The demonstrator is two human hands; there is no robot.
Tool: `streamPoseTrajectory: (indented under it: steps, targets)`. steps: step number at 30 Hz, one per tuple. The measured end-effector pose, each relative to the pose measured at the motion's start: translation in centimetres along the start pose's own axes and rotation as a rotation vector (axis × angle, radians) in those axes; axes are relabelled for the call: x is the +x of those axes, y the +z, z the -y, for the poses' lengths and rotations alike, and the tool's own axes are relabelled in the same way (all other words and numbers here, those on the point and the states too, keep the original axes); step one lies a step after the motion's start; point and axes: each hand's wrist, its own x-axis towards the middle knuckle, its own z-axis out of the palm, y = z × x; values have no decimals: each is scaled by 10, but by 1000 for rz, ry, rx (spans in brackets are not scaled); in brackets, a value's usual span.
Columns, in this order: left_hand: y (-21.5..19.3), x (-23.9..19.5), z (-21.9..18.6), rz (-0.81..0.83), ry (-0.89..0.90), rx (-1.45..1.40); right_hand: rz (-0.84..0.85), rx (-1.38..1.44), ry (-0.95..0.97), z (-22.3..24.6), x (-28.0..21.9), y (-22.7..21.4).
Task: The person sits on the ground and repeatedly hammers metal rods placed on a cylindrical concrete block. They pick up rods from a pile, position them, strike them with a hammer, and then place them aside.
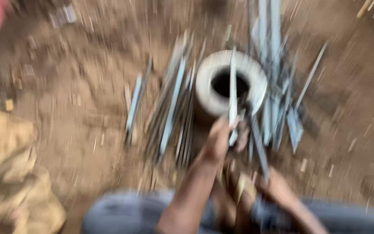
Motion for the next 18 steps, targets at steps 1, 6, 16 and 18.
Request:
streamPoseTrajectory:
  steps: [1, 6, 16, 18]
  targets:
    - [-1, 1, 2, -37, -27, 9, 72, 31, 153, 4, 2, -4]
    - [-8, 5, 14, 100, 61, 138, 222, 700, 884, 47, 4, -24]
    - [-69, 14, 16, -329, -63, 1534, 51, 622, 757, 93, 2, -23]
    - [-84, 3, 17, -365, -414, 1911, 16, 373, 551, 101, 0, -34]
